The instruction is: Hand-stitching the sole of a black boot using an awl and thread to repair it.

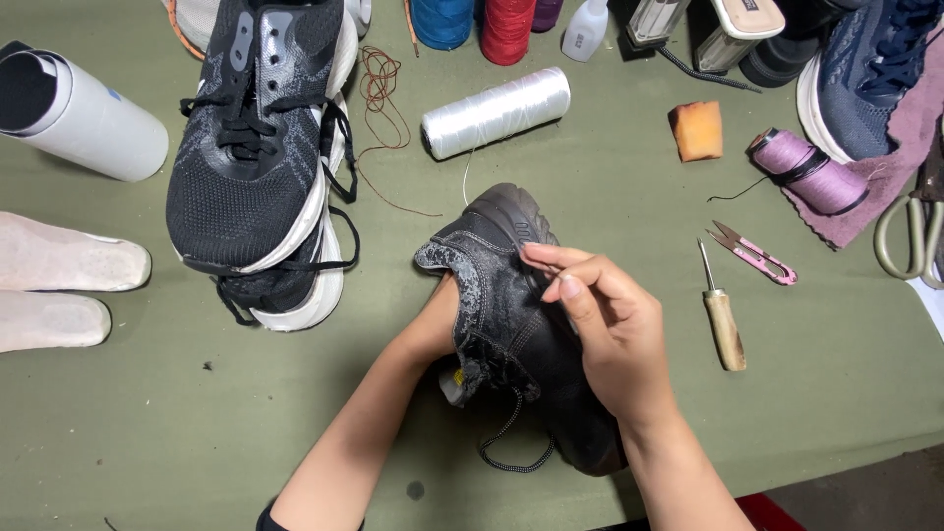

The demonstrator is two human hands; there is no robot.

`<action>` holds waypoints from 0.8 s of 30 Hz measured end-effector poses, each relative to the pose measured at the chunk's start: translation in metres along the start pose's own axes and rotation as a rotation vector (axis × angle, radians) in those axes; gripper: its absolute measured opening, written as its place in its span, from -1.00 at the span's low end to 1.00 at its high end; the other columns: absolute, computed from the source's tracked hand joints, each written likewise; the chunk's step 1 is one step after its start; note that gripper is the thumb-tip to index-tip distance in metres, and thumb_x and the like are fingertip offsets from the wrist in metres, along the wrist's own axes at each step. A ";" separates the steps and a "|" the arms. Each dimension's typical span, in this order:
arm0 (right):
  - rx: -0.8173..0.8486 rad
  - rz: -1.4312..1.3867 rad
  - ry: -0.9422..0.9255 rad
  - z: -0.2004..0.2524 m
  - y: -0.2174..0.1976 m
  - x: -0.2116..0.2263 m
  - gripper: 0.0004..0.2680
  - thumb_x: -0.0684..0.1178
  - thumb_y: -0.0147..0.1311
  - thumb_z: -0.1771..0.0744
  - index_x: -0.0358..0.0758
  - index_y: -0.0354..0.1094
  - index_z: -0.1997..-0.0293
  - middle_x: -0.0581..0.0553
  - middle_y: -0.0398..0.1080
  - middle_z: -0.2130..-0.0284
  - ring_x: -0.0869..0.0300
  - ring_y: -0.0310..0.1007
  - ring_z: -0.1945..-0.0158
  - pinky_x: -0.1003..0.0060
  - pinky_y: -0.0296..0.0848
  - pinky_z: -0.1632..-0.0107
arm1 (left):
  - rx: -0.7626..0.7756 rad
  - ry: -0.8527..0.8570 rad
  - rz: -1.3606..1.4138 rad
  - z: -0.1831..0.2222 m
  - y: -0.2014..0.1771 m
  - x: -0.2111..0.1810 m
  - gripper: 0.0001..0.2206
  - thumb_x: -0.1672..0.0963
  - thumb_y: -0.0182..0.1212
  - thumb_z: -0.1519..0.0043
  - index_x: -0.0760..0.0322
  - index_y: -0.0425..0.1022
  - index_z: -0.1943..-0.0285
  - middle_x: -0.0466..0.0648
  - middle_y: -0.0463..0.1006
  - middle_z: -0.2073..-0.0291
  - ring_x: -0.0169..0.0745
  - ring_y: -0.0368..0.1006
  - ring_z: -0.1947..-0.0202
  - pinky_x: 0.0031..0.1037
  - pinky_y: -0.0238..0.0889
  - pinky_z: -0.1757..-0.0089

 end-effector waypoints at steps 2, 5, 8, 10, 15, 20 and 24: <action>0.010 -0.011 -0.014 0.000 0.003 0.002 -0.80 -0.18 -0.09 -0.43 -0.42 0.37 0.36 -0.44 0.52 0.01 -0.13 0.56 -0.12 0.03 0.48 -0.19 | -0.001 -0.003 -0.017 0.004 0.000 -0.004 -0.81 0.20 0.09 -0.27 0.36 0.53 0.00 0.20 0.67 0.09 0.24 0.56 -0.03 -0.04 0.37 -0.07; 0.024 -0.033 -0.039 0.003 0.004 0.004 -0.80 -0.19 -0.10 -0.43 -0.43 0.37 0.35 -0.46 0.50 -0.03 -0.16 0.54 -0.15 0.00 0.46 -0.22 | -0.006 0.000 -0.048 0.010 -0.002 -0.012 -0.81 0.20 0.09 -0.27 0.35 0.54 0.00 0.20 0.67 0.10 0.25 0.57 -0.02 -0.03 0.38 -0.06; 0.032 -0.065 -0.052 0.005 0.006 0.003 -0.80 -0.19 -0.10 -0.44 -0.44 0.37 0.34 -0.48 0.48 -0.05 -0.19 0.52 -0.16 -0.05 0.45 -0.22 | -0.016 0.004 -0.079 0.017 -0.005 -0.020 -0.81 0.20 0.08 -0.27 0.35 0.55 0.01 0.20 0.68 0.11 0.26 0.58 -0.01 -0.02 0.38 -0.06; 0.035 -0.086 -0.062 0.005 0.006 0.001 -0.79 -0.18 -0.11 -0.44 -0.46 0.37 0.33 -0.50 0.48 -0.05 -0.21 0.52 -0.15 -0.08 0.45 -0.22 | -0.025 0.007 -0.101 0.021 -0.006 -0.027 -0.81 0.20 0.08 -0.28 0.35 0.55 0.02 0.21 0.69 0.12 0.27 0.58 -0.01 -0.01 0.39 -0.05; 0.020 -0.133 -0.058 0.006 0.001 -0.006 -0.78 -0.13 -0.12 -0.45 -0.42 0.37 0.31 -0.46 0.45 -0.04 -0.16 0.55 -0.08 -0.08 0.45 -0.20 | -0.034 0.013 -0.157 0.026 -0.003 -0.043 -0.81 0.20 0.07 -0.28 0.34 0.57 0.03 0.21 0.70 0.14 0.30 0.59 0.01 0.01 0.39 -0.04; -0.017 -0.128 -0.011 0.012 0.003 -0.007 -0.77 -0.05 -0.13 -0.45 -0.30 0.36 0.32 -0.31 0.45 0.00 0.00 0.55 -0.01 0.10 0.49 -0.17 | -0.022 -0.362 -0.667 0.140 -0.015 -0.064 -0.71 0.04 0.05 -0.30 -0.11 0.36 -0.21 0.02 0.62 0.04 0.37 0.54 0.05 0.08 0.38 0.07; -0.038 -0.108 0.053 0.015 0.003 -0.008 -0.78 0.01 -0.12 -0.44 -0.17 0.36 0.34 -0.19 0.43 0.02 0.11 0.54 0.04 0.24 0.54 -0.17 | -0.159 -0.682 -1.001 0.198 -0.005 -0.041 -0.38 -0.14 0.06 -0.24 -0.39 -0.01 -0.52 -0.21 0.31 -0.12 0.07 0.59 0.18 -0.03 0.53 0.27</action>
Point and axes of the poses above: each hand's wrist, its own z-axis away from the middle knuckle, its own y-axis out of the palm, x = y × z, the point moved 5 cm from there along -z, towards the middle knuckle
